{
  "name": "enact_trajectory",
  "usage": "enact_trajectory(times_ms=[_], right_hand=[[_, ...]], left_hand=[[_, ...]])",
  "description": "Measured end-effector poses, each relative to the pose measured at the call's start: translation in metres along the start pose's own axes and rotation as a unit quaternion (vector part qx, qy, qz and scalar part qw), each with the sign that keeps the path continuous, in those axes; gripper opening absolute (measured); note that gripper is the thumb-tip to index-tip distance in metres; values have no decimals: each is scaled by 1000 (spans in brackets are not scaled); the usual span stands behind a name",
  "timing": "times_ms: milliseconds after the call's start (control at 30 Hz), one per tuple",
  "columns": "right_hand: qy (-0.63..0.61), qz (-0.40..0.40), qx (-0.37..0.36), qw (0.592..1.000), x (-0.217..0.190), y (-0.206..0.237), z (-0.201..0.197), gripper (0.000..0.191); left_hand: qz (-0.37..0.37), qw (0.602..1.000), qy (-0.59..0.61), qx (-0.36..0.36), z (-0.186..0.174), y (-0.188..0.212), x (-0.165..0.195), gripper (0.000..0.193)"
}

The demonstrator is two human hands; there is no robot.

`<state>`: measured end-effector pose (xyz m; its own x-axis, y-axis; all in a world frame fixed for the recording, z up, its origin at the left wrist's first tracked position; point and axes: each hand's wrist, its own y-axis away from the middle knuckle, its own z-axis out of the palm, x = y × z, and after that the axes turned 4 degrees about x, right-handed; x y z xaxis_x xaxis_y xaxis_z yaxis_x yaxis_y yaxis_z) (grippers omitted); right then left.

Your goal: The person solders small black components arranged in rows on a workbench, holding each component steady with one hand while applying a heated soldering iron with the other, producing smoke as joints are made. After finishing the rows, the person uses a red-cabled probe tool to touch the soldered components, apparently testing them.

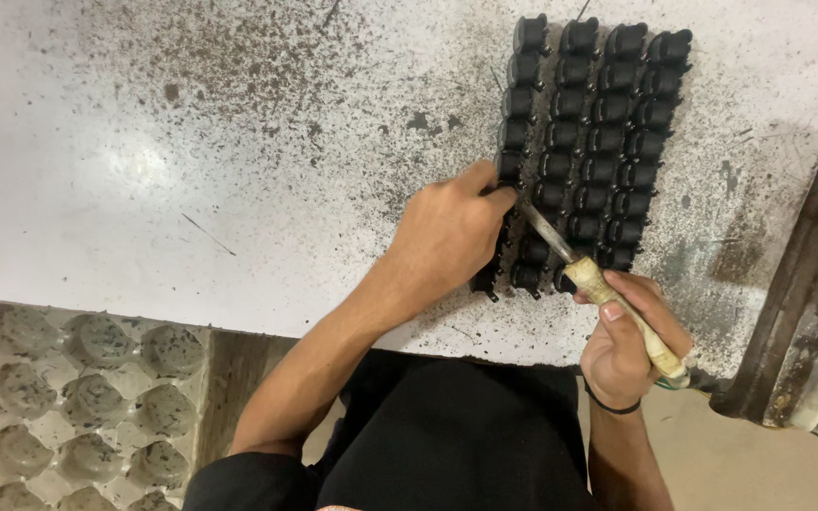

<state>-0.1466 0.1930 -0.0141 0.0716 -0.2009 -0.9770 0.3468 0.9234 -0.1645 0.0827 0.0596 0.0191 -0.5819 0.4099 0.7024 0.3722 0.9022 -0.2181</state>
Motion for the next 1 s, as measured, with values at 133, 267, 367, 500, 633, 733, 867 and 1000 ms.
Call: enact_trajectory(times_ms=[133,267,367,500,633,733,867,1000], right_hand=[[9,-11,7,1000,0,1,1,24],[26,-39,10,999,0,0,5,25],[24,-49,17,998,-2,0,7,26],[86,-60,-1,994,-5,-1,10,26],[37,-60,9,997,-5,-4,11,26],[58,-62,-10,996,-7,-6,13,26],[81,-77,-31,993,-14,-11,16,26],[218,-94,-110,965,-30,-26,3,28]], left_hand=[[-4,1000,4,1,-1,0,-2,23],[-3,1000,2,8,-1,1,0,22],[-1,1000,3,12,0,1,-1,21],[0,1000,1,15,3,2,-4,18],[7,1000,-9,11,6,3,-5,15],[10,1000,-3,16,6,1,-4,17],[16,1000,-11,9,8,1,-7,12],[28,999,-36,4,14,0,-7,13]])
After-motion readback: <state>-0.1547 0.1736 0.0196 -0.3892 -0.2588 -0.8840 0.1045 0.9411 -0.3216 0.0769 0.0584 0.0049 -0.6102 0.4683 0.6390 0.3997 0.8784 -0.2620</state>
